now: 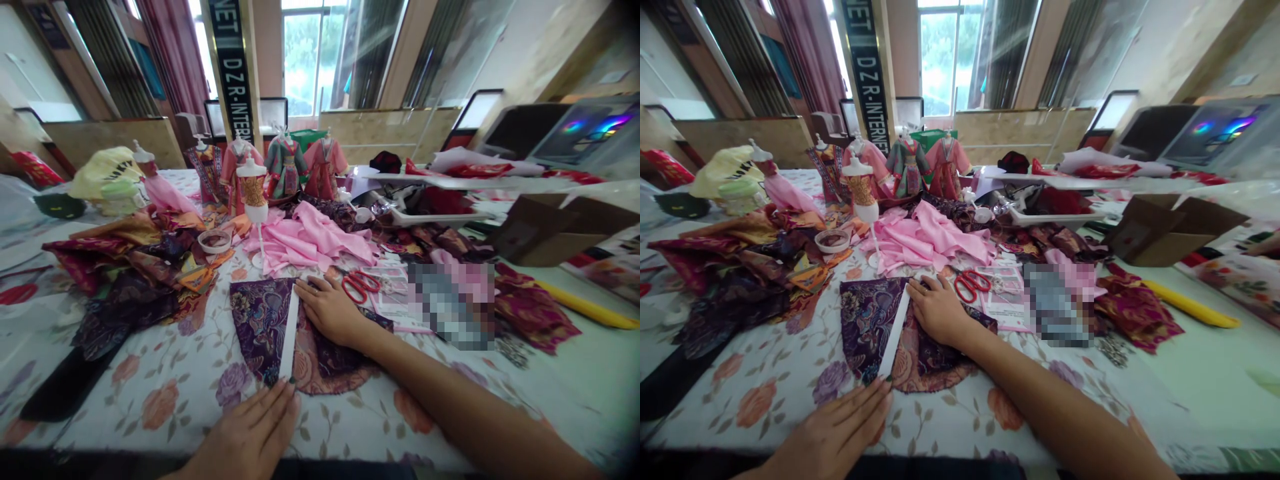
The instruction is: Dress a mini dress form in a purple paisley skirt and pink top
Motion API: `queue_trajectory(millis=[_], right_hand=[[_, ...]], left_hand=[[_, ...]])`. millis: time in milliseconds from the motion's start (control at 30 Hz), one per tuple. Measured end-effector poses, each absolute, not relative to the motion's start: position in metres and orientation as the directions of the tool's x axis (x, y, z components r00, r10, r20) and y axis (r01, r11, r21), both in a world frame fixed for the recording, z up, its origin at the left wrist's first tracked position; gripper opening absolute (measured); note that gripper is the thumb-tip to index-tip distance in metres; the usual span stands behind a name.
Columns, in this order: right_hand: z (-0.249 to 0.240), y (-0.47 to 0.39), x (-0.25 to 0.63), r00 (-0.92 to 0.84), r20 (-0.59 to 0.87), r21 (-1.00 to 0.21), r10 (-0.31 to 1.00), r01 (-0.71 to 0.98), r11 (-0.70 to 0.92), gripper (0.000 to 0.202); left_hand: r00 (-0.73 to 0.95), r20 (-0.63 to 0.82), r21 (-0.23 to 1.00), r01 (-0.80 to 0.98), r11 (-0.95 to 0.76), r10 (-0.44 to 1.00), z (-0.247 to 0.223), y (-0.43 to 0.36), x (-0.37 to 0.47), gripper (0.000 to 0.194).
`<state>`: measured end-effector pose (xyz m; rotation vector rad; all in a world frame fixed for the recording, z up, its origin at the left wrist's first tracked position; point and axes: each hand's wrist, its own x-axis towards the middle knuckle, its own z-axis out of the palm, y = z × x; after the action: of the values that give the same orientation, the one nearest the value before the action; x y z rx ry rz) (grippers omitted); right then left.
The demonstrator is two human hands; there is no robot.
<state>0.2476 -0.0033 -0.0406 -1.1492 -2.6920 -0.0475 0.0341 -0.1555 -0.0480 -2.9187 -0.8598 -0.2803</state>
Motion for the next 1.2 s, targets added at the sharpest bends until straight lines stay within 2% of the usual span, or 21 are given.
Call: queue_trajectory(millis=[100, 167, 233, 300, 367, 467, 567, 633, 700, 800, 867, 967, 1100, 1200], right_hand=[[-0.041, -0.003, 0.248, -0.672, 0.21, -0.058, 0.71, 0.716, 0.695, 0.044], [-0.042, -0.003, 0.248, -0.674, 0.209, -0.062, 0.709, 0.714, 0.697, 0.044], [-0.042, -0.004, 0.247, -0.675, 0.209, -0.071, 0.708, 0.712, 0.699, 0.044], [-0.042, -0.004, 0.247, -0.672, 0.212, -0.086, 0.709, 0.71, 0.699, 0.044], [-0.042, -0.005, 0.248, -0.662, 0.22, -0.104, 0.716, 0.714, 0.692, 0.045], [-0.042, -0.006, 0.249, -0.652, 0.235, -0.129, 0.721, 0.714, 0.688, 0.047], [-0.042, -0.005, 0.25, -0.658, 0.243, -0.148, 0.712, 0.701, 0.698, 0.047], [-0.043, -0.005, 0.25, -0.656, 0.254, -0.163, 0.711, 0.695, 0.7, 0.048], [-0.044, -0.004, 0.25, -0.647, 0.271, -0.181, 0.713, 0.693, 0.698, 0.051], [-0.045, -0.004, 0.25, -0.633, 0.293, -0.203, 0.717, 0.691, 0.693, 0.053], [-0.045, -0.004, 0.251, -0.623, 0.302, -0.216, 0.722, 0.693, 0.688, 0.054], [-0.045, -0.003, 0.252, -0.604, 0.308, -0.243, 0.734, 0.697, 0.675, 0.057], [-0.046, -0.002, 0.252, -0.583, 0.315, -0.287, 0.749, 0.694, 0.661, 0.056], [-0.045, -0.002, 0.253, -0.534, 0.385, -0.357, 0.753, 0.666, 0.655, 0.052]], left_hand=[[0.827, 0.24, 0.0, 0.524, -0.852, 0.509, -0.043, -0.158, 0.033, 0.057], [0.822, 0.27, 0.1, 0.494, -0.864, 0.502, -0.038, -0.158, 0.033, 0.052], [0.756, 0.321, 0.229, 0.523, -0.821, 0.571, -0.03, -0.151, 0.034, 0.044], [0.576, 0.351, 0.346, 0.653, -0.674, 0.738, -0.02, -0.134, 0.033, 0.031], [0.312, 0.338, 0.418, 0.795, -0.439, 0.888, -0.01, -0.107, 0.029, 0.028], [0.035, 0.28, 0.36, 0.923, -0.138, 0.959, -0.003, -0.065, 0.015, 0.027], [-0.077, 0.215, 0.317, 0.948, 0.005, 0.974, -0.011, -0.038, -0.003, 0.021], [-0.105, 0.168, 0.415, 0.91, 0.026, 0.98, -0.022, -0.029, -0.013, 0.022], [-0.113, 0.153, 0.589, 0.808, 0.001, 0.982, -0.032, -0.024, -0.018, 0.028], [-0.115, 0.111, 0.83, 0.557, -0.029, 0.987, -0.036, -0.023, -0.017, 0.043], [-0.093, 0.022, 0.918, 0.395, 0.017, 0.995, -0.033, -0.025, -0.013, 0.046], [-0.036, -0.085, 0.947, 0.308, 0.092, 0.996, -0.028, -0.032, -0.004, 0.043], [0.039, -0.033, 0.903, 0.428, 0.013, 0.999, -0.028, -0.041, 0.005, 0.038], [0.017, -0.008, 0.921, 0.39, 0.001, 1.0, -0.03, -0.04, 0.012, 0.029]])
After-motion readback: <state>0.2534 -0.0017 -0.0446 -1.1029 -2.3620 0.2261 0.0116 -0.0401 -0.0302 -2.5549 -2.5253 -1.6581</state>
